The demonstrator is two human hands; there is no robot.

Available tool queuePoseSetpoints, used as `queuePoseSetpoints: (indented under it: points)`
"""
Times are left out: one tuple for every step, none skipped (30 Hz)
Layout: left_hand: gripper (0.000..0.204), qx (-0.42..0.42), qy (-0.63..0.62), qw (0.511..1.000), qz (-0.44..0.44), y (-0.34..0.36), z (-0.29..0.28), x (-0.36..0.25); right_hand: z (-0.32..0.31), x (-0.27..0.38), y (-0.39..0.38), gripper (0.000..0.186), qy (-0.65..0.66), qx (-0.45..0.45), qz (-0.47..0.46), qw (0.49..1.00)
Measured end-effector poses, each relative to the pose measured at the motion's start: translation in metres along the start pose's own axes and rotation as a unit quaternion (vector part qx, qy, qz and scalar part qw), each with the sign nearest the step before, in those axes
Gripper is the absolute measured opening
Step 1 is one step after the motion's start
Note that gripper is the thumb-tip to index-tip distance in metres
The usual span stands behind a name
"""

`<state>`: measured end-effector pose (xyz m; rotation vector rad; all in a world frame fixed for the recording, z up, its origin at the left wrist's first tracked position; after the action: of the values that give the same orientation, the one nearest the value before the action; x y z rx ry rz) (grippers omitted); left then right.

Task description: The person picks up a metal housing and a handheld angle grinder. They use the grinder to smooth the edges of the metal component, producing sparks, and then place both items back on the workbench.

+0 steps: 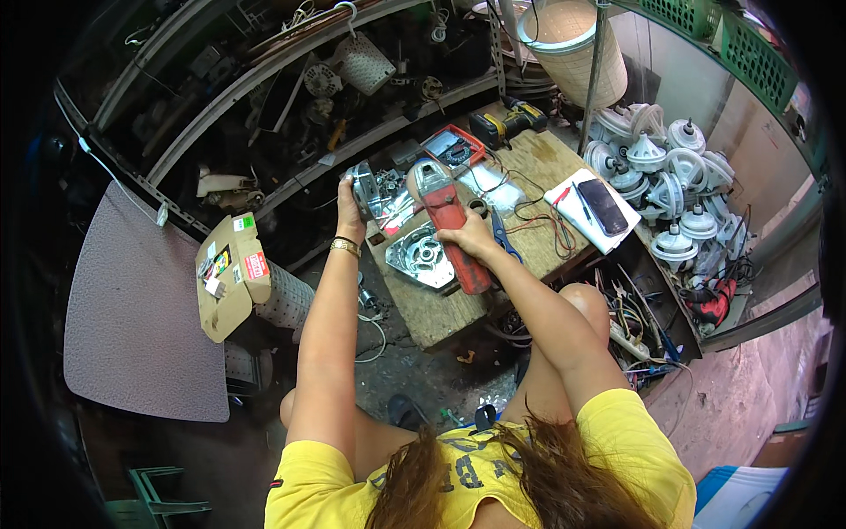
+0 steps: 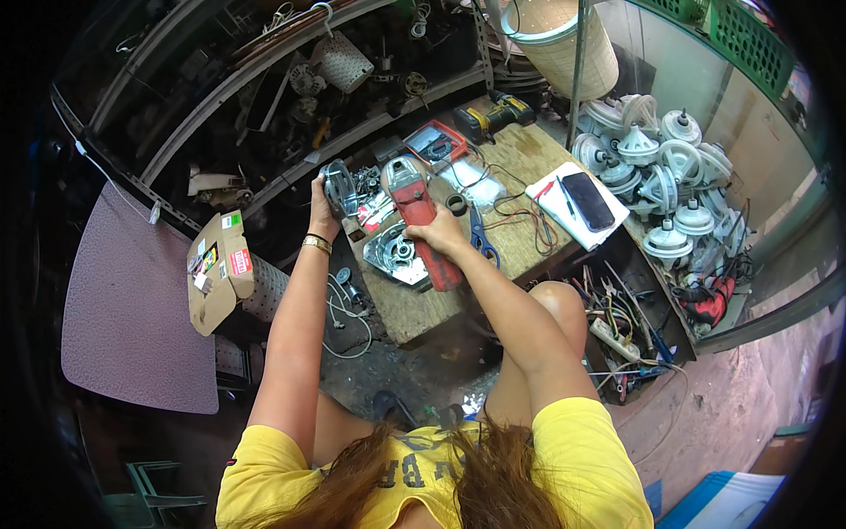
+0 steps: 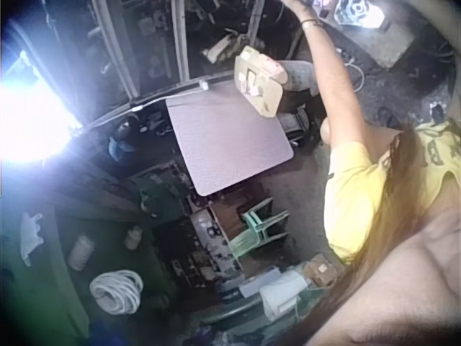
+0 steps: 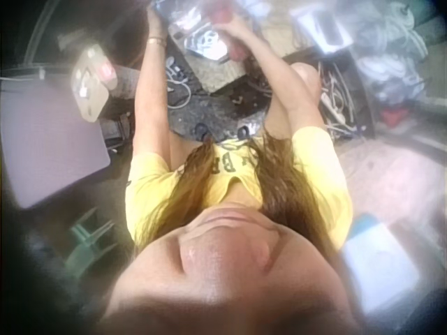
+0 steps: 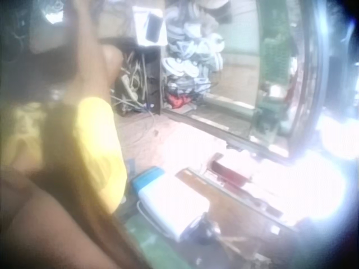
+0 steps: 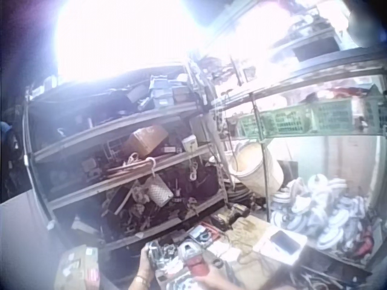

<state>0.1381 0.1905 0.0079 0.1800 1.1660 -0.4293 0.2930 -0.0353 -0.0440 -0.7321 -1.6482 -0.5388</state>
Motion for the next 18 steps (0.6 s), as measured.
queuePoseSetpoints:
  points:
    - [0.037, -0.007, -0.011, 1.0, -0.004, 0.001, -0.001, 0.004, 0.005, 0.002, -0.002, 0.077, 0.021, 0.008, -0.007, 1.0]
    - [0.035, -0.025, -0.015, 0.999, 0.012, 0.0, 0.005, 0.008, 0.005, 0.002, -0.001, 0.076, 0.04, 0.011, -0.015, 0.999]
    - [0.036, -0.027, -0.026, 0.999, 0.009, -0.003, 0.014, 0.013, 0.005, 0.001, -0.001, 0.076, 0.059, 0.013, -0.021, 0.998]
    - [0.037, -0.022, -0.042, 0.999, 0.003, -0.006, 0.024, 0.018, 0.002, -0.002, -0.001, 0.075, 0.051, 0.007, -0.019, 0.999]
    - [0.037, -0.023, -0.058, 0.998, 0.001, -0.009, 0.024, 0.019, 0.005, 0.001, -0.002, 0.075, 0.044, 0.008, -0.019, 0.999]
    - [0.038, -0.022, -0.066, 0.998, 0.002, -0.007, 0.023, 0.022, 0.006, 0.003, -0.004, 0.075, 0.038, 0.008, -0.019, 0.999]
    - [0.041, -0.029, -0.069, 0.997, 0.015, -0.006, 0.023, 0.022, 0.008, 0.006, -0.005, 0.075, 0.036, 0.009, -0.017, 0.999]
    - [0.044, -0.036, -0.073, 0.996, 0.029, -0.006, 0.023, 0.022, 0.01, 0.009, -0.007, 0.076, 0.035, 0.01, -0.017, 0.999]
    - [0.047, -0.043, -0.076, 0.995, 0.043, -0.006, 0.022, 0.02, 0.012, 0.012, -0.009, 0.076, 0.034, 0.011, -0.017, 0.999]
    - [0.045, -0.045, -0.084, 0.994, 0.052, -0.007, 0.019, 0.019, 0.016, 0.016, -0.01, 0.076, 0.044, 0.019, -0.017, 0.999]
    - [0.044, -0.049, -0.08, 0.994, 0.064, -0.011, 0.026, 0.02, 0.014, 0.013, -0.009, 0.076, 0.053, 0.02, -0.013, 0.998]
    - [0.043, -0.054, -0.076, 0.993, 0.077, -0.016, 0.031, 0.02, 0.013, 0.01, -0.008, 0.076, 0.062, 0.021, -0.009, 0.998]
    - [0.042, -0.06, -0.073, 0.992, 0.09, -0.02, 0.035, 0.019, 0.011, 0.007, -0.007, 0.075, 0.058, 0.013, -0.009, 0.998]
    - [0.041, -0.05, -0.075, 0.992, 0.089, -0.025, 0.04, 0.019, 0.01, 0.004, -0.005, 0.075, 0.054, 0.007, -0.01, 0.998]
    - [0.041, -0.055, -0.073, 0.991, 0.095, -0.029, 0.043, 0.019, 0.009, 0.002, -0.004, 0.074, 0.051, 0.0, -0.011, 0.999]
    - [0.042, -0.059, -0.07, 0.991, 0.102, -0.033, 0.047, 0.019, 0.009, -0.002, -0.002, 0.074, 0.053, 0.001, -0.003, 0.999]
    - [0.043, -0.065, -0.068, 0.989, 0.11, -0.035, 0.047, 0.018, 0.011, -0.004, 0.0, 0.075, 0.056, 0.005, 0.003, 0.998]
    - [0.044, -0.068, -0.053, 0.986, 0.142, -0.037, 0.047, 0.013, 0.013, -0.006, 0.001, 0.075, 0.058, 0.008, 0.01, 0.998]
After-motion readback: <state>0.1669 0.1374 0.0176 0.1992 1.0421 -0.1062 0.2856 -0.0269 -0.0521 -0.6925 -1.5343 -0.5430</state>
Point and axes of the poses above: each hand's wrist, its own y-axis towards the middle knuckle, its own z-axis out of the palm, x = y × z, the point moved 9 cm from there along y, towards the middle knuckle, and after that the axes turned 10 degrees about -x, right-handed, at the moved point
